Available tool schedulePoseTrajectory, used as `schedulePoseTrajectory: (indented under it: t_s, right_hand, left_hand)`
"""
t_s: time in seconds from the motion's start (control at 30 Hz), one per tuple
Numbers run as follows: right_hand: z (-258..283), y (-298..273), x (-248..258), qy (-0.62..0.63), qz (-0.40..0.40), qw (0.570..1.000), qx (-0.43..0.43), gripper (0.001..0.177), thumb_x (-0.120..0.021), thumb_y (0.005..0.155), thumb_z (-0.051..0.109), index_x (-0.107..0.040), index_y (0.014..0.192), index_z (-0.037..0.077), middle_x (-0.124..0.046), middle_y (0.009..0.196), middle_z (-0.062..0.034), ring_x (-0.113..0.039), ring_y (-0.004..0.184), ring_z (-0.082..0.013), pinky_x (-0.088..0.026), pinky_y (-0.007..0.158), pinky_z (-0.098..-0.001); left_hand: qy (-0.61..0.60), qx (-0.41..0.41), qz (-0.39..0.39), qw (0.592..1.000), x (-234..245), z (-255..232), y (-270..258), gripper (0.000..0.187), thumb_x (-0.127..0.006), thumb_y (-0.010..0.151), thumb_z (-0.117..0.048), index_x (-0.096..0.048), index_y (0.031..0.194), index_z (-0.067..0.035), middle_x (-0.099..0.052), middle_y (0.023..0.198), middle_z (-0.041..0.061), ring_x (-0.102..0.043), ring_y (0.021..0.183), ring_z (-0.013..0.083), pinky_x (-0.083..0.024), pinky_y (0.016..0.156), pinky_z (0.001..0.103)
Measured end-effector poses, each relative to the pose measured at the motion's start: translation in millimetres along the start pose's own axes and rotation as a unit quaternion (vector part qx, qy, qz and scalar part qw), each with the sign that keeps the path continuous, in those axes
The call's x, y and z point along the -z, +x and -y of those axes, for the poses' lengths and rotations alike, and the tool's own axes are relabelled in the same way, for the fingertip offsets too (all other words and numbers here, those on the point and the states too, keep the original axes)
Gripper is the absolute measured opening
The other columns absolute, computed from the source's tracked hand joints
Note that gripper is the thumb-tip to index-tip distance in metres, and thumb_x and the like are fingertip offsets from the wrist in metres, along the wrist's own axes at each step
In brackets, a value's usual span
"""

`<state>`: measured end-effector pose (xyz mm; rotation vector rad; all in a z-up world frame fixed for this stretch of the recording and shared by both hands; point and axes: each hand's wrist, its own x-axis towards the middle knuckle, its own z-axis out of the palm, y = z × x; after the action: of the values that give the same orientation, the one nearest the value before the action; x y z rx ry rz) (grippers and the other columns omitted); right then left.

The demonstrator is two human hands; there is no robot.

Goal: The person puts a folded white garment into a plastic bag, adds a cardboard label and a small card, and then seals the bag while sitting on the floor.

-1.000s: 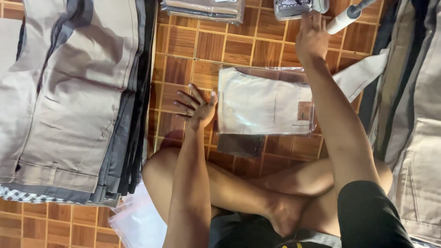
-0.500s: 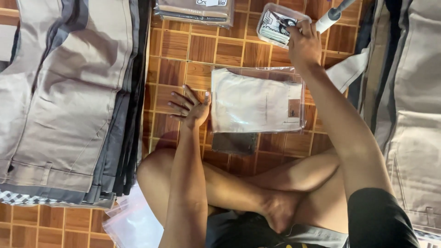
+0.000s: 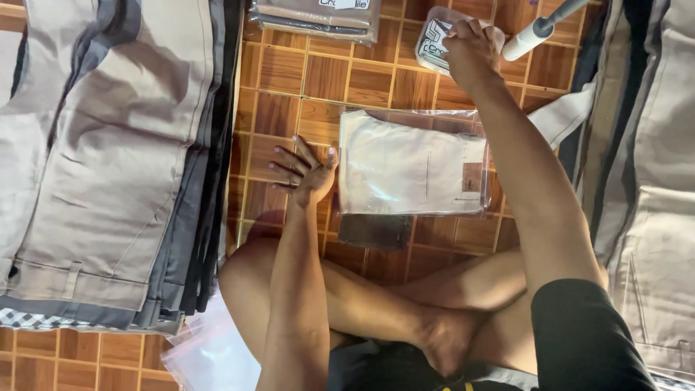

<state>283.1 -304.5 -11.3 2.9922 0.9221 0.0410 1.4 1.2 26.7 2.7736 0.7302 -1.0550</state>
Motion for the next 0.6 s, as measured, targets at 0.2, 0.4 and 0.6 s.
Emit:
schedulePoseTrajectory:
  t_s: [0.2, 0.4, 0.6]
  right_hand:
    - [7, -12, 9, -0.098, -0.027, 0.993, 0.053, 0.038, -0.077, 0.070, -0.003, -0.079, 0.106, 0.006, -0.069, 0.127, -0.0096, -0.053, 0.121, -0.0314, -0.040, 0.096, -0.0467]
    - [32, -14, 47, -0.185, -0.388, 0.898, 0.091, 0.013, -0.077, 0.080, 0.011, -0.069, 0.083, 0.020, -0.070, 0.100, 0.0086, -0.059, 0.081, -0.0159, -0.043, 0.074, -0.0307]
    - [91, -79, 106, 0.052, -0.381, 0.918, 0.095, 0.009, -0.080, 0.105, -0.006, -0.076, 0.111, 0.000, -0.072, 0.113, -0.0097, -0.066, 0.100, -0.0277, -0.057, 0.087, -0.0387]
  left_hand:
    - [-0.158, 0.028, -0.016, 0.987, 2, -6, 3, 0.111, -0.008, 0.079, -0.090, -0.018, 0.164, -0.019, -0.019, 0.163, 0.032, -0.010, 0.146, 0.0674, -0.001, 0.112, 0.082]
    - [-0.215, 0.067, -0.086, 0.971, -9, -8, 13, 0.106, -0.007, 0.079, -0.088, 0.002, 0.165, -0.025, 0.003, 0.169, 0.027, 0.005, 0.150, 0.0607, 0.001, 0.111, 0.083]
    - [-0.266, -0.004, 0.075, 0.961, 58, 8, -40, 0.127, -0.018, 0.066, -0.092, 0.019, 0.163, -0.018, 0.026, 0.165, 0.030, 0.026, 0.149, 0.0571, 0.013, 0.112, 0.079]
